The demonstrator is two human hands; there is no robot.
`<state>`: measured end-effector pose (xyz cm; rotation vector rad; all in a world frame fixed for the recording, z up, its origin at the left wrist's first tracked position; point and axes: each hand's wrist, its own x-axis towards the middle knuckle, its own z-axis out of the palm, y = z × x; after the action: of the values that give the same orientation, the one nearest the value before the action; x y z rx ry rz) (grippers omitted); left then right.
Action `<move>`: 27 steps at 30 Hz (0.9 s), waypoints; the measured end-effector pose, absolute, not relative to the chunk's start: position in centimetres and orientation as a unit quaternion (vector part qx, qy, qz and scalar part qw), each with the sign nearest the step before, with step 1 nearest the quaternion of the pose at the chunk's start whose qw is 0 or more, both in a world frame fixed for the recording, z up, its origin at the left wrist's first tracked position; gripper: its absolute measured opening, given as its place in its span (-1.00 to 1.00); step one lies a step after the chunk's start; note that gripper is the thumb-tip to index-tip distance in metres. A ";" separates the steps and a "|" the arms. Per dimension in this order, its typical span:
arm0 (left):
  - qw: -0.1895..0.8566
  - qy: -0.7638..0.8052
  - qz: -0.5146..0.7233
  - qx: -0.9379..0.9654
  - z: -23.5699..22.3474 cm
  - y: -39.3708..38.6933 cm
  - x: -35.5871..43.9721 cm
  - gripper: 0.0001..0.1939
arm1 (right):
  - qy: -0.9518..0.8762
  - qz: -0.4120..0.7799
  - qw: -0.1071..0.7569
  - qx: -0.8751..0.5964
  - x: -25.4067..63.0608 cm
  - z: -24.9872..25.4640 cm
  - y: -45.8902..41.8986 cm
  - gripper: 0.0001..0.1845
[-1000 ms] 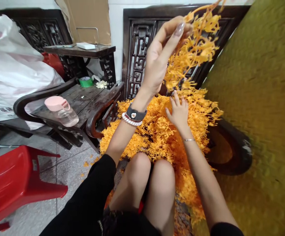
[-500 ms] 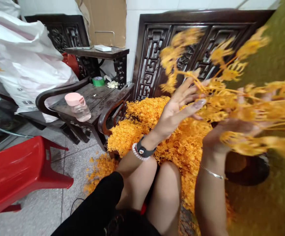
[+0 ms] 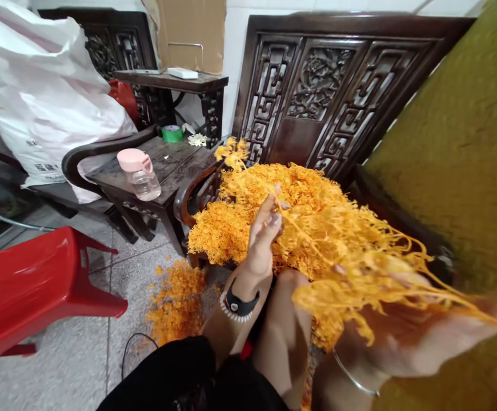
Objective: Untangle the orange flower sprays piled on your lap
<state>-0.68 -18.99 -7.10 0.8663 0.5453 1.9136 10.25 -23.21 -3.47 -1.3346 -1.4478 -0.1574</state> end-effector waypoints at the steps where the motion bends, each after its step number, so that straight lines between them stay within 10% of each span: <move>1: 0.448 0.240 0.785 0.355 -7.5 -19.2 -0.8 -0.60 | -0.578 -0.052 0.592 -0.559 10.0 -4.0 -24.0 -0.34; 13: 0.309 0.396 0.788 0.357 -9.2 -20.7 -2.7 -0.82 | -0.382 0.234 0.657 -0.607 12.1 -8.4 -27.1 -0.48; 27: 0.461 0.262 0.797 0.290 -8.5 -23.6 -8.9 -0.55 | -0.526 0.086 0.743 -0.405 18.5 -1.8 -13.1 -0.45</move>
<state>-8.91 -23.61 -8.52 0.7125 0.6434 1.9604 18.48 -13.08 -1.84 -0.8864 -1.1536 0.1876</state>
